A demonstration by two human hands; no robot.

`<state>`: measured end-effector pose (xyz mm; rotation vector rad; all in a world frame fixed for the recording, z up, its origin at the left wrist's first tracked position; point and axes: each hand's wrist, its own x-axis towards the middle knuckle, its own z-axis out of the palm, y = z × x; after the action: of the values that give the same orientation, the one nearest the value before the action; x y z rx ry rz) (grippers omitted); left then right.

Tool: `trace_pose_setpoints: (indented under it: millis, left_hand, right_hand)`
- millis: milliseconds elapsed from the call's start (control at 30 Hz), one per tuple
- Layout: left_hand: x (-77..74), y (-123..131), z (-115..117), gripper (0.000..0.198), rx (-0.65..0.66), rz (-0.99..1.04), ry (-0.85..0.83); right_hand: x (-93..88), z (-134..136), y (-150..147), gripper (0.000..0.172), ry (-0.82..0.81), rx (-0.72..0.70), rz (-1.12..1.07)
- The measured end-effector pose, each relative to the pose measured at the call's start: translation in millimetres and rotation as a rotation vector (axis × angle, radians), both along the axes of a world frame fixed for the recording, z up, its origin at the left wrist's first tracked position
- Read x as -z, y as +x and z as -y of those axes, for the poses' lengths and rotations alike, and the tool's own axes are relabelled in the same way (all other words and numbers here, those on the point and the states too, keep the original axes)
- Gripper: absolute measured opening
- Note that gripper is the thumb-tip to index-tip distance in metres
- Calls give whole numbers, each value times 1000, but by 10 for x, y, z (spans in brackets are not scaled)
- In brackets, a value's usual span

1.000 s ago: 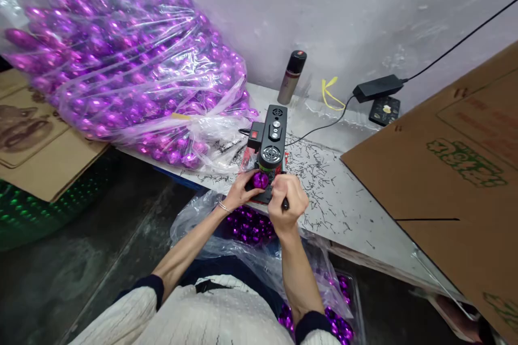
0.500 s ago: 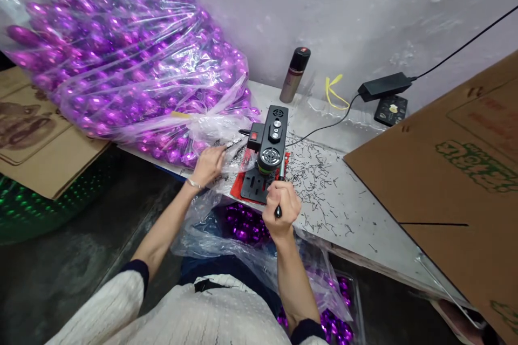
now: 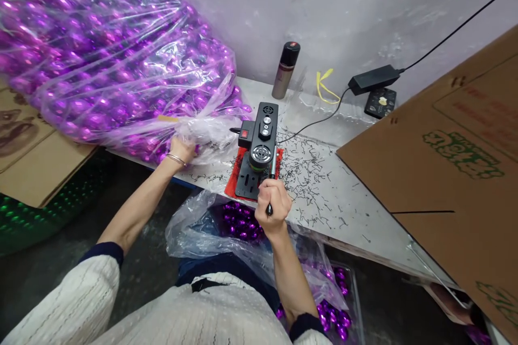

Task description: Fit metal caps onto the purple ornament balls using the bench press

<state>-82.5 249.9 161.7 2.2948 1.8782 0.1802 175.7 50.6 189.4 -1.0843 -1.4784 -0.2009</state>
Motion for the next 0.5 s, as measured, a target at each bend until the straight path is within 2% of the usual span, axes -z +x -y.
trace_pose_setpoints:
  millis: [67,100,233,300,433,500]
  left_hand:
    - [-2,-37,86,48,16,86,-39]
    - [5,-43,137,55,42,196,-64]
    - [98,81,389,68,158,864,-226]
    - [167,228,536,70,151,1088,-320]
    - [319,572,818,63,94,1315,-462]
    - [410,723,935,64,76,1343,-451]
  right_hand:
    - [8,-1,3,27,2,3,7]
    - [15,-1,5,26,2,5,7]
    - [37,-3,14,26,-7,8,11]
    - [36,-4,17,26,-2,7,13]
    - [30,-2,26,26,6,-4,22]
    - [33,2,36,25,-3,-8,28]
